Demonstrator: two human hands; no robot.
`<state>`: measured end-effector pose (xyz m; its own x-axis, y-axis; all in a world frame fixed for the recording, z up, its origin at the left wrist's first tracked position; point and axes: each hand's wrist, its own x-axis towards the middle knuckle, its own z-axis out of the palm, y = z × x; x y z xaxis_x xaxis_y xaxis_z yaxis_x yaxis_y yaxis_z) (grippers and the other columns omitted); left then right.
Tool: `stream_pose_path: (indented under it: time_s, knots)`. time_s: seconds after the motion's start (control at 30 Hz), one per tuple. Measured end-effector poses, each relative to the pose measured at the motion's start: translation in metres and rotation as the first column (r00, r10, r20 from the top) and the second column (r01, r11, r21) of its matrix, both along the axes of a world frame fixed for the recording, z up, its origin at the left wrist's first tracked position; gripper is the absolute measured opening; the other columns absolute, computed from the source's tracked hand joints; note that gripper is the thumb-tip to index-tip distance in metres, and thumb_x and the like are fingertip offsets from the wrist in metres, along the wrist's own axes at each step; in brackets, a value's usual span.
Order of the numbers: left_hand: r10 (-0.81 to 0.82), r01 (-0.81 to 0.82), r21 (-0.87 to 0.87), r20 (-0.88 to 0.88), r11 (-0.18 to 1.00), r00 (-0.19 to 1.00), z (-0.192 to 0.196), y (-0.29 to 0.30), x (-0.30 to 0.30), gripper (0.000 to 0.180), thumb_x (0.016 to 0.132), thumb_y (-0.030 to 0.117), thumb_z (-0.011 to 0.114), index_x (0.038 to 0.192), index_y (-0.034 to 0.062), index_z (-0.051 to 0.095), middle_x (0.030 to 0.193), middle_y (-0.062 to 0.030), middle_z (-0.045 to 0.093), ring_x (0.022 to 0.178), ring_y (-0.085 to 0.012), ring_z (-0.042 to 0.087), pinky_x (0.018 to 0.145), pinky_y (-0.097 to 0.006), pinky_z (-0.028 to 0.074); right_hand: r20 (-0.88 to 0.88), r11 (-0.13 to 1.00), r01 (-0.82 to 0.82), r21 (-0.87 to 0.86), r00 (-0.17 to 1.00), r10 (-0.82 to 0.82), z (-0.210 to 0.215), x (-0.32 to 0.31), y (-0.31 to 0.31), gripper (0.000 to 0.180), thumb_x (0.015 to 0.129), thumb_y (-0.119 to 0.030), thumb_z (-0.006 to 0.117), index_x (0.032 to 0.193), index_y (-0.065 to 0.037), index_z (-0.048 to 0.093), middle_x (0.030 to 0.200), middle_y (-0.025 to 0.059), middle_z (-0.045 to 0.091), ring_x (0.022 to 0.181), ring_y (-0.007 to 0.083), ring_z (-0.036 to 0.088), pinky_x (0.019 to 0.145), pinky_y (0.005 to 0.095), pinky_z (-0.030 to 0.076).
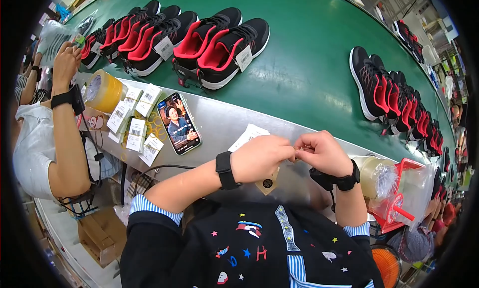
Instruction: Peel and apply adhesive product tags, insert cards, and place shoe elements into packaging during factory assembly.
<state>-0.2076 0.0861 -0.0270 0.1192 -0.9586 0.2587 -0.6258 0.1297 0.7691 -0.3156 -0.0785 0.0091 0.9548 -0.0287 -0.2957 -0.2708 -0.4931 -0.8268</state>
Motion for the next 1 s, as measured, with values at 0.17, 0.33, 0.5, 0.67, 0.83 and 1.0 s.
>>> stream_pose_path:
  time_s: [0.17,0.33,0.5,0.67,0.83,1.0]
  knots:
    - [0.215,-0.222,0.015,-0.328,0.975,0.920,0.010,-0.004,-0.006,0.032,0.075,-0.002,0.054,0.106,0.0060,0.053,0.103,-0.0102,0.056,0.083,-0.0269,0.056,0.070,-0.032,0.047,0.233,0.944,0.306,0.121,0.916,-0.327,0.001,-0.010,-0.002,0.015,0.081,-0.002,0.047,0.089,0.002,0.060,0.069,0.0011,0.058,0.062,0.0061,0.049,0.055,0.0223,0.040]
    - [0.299,-0.285,0.110,-0.533,0.952,0.792,0.010,-0.001,0.000,0.034,0.078,-0.002,0.057,0.111,0.0043,0.049,0.098,-0.0061,0.056,0.085,-0.0112,0.056,0.068,-0.024,0.046,0.361,0.876,0.336,0.345,0.814,-0.455,-0.005,-0.014,0.010,0.026,0.081,0.004,0.045,0.105,0.001,0.054,0.071,0.0034,0.059,0.064,0.0071,0.053,0.060,0.0196,0.041]
    - [0.359,-0.347,0.141,-0.603,0.927,0.712,0.007,-0.005,0.001,0.018,0.078,-0.002,0.060,0.094,0.0008,0.052,0.082,-0.0031,0.058,0.075,-0.0041,0.055,0.062,-0.019,0.044,0.449,0.900,0.363,0.241,0.780,-0.435,-0.011,-0.015,0.024,0.027,0.079,0.004,0.050,0.105,-0.001,0.053,0.064,0.0066,0.060,0.057,0.0107,0.058,0.053,0.0223,0.044]
    - [0.380,-0.395,0.065,-0.451,0.916,0.807,0.014,-0.010,-0.005,0.017,0.077,0.001,0.063,0.091,-0.0003,0.053,0.073,-0.0044,0.061,0.064,-0.0068,0.057,0.056,-0.020,0.045,0.517,0.901,0.425,0.086,0.755,-0.405,-0.009,-0.011,0.032,0.028,0.077,0.001,0.054,0.104,-0.005,0.055,0.064,0.0076,0.061,0.051,0.0161,0.058,0.048,0.0249,0.044]
    - [0.388,-0.423,0.008,-0.409,0.906,0.826,0.015,-0.014,-0.013,0.019,0.075,0.000,0.063,0.092,-0.0005,0.055,0.077,-0.0065,0.062,0.066,-0.0089,0.059,0.060,-0.022,0.047,0.607,0.897,0.440,-0.044,0.725,-0.326,-0.017,-0.007,0.028,0.028,0.076,0.000,0.055,0.103,-0.006,0.055,0.066,0.0084,0.062,0.053,0.0218,0.060,0.048,0.0283,0.045]
    - [0.283,-0.352,-0.150,-0.351,0.924,0.893,0.015,-0.023,-0.019,0.018,0.076,0.000,0.062,0.093,-0.0016,0.057,0.086,-0.0089,0.060,0.071,-0.0137,0.060,0.063,-0.024,0.049,0.585,0.894,0.447,0.012,0.722,-0.370,-0.014,-0.013,0.021,0.028,0.076,0.003,0.053,0.103,-0.005,0.055,0.066,0.0101,0.062,0.054,0.0209,0.061,0.049,0.0287,0.046]
